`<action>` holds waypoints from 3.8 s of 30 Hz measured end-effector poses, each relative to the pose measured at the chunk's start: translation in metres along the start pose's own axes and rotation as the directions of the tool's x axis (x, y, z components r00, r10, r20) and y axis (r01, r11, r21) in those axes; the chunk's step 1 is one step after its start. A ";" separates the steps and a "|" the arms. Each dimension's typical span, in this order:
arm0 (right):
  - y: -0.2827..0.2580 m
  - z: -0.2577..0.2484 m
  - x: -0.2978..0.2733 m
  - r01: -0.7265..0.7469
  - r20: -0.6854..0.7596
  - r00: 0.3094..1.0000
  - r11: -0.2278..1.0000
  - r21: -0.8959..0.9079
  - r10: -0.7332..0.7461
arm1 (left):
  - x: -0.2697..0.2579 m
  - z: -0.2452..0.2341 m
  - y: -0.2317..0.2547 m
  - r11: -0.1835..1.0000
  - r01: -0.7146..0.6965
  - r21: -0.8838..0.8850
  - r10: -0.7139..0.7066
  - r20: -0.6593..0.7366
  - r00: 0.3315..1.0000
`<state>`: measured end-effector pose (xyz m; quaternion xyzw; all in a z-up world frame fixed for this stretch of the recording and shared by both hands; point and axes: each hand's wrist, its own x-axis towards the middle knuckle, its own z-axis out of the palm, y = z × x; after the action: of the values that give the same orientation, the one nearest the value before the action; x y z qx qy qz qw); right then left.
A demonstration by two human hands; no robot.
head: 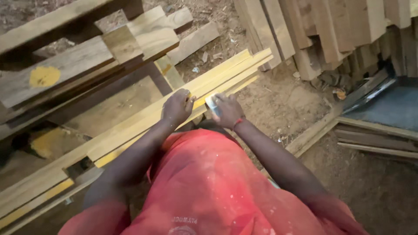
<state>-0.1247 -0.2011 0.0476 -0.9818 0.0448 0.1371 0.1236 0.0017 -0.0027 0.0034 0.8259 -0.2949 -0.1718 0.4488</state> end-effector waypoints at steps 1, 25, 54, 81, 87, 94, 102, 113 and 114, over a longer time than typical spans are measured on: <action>0.006 0.000 -0.002 0.049 -0.019 0.999 0.999 0.008 -0.048 | 0.002 0.001 0.002 0.999 0.041 0.014 -0.042 0.055 0.998; 0.104 -0.013 -0.003 0.028 -0.166 0.985 0.993 -0.112 -0.046 | 0.037 0.035 0.032 0.993 0.104 -0.059 -0.100 0.071 0.993; 0.215 -0.042 -0.008 -0.050 0.111 0.992 0.991 -0.120 0.064 | 0.059 0.045 0.055 0.988 0.135 -0.074 -0.146 -0.168 0.975; -0.028 -0.048 0.068 0.618 0.476 0.733 0.768 -0.167 -0.486 | -0.082 -0.052 -0.030 0.969 0.247 -0.015 -0.225 -0.473 0.852; 0.017 -0.062 0.068 0.640 0.528 0.724 0.718 -0.274 -0.444 | -0.076 -0.042 -0.022 0.963 0.267 -0.043 -0.247 -0.539 0.805; 0.094 -0.080 0.072 0.630 0.562 0.730 0.702 -0.332 -0.389 | -0.057 0.007 0.008 0.955 0.277 -0.105 -0.279 -0.626 0.728; 0.182 -0.101 0.081 0.653 0.557 0.708 0.704 -0.280 -0.435 | -0.053 0.088 0.042 0.908 0.348 -0.234 -0.414 -0.631 0.656; 0.284 -0.144 0.075 0.307 0.215 0.915 0.934 0.182 -0.342 | -0.065 0.155 0.019 0.654 0.650 -0.388 -0.712 -0.604 0.357; 0.286 -0.142 0.067 0.291 0.136 0.934 0.926 0.241 -0.329 | -0.062 0.156 0.012 0.608 0.661 -0.440 -0.755 -0.577 0.310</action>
<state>-0.0583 -0.5169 0.0952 -0.9413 -0.1078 0.1950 0.2536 -0.1355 -0.0678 -0.0697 0.8360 0.3100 -0.0310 0.4517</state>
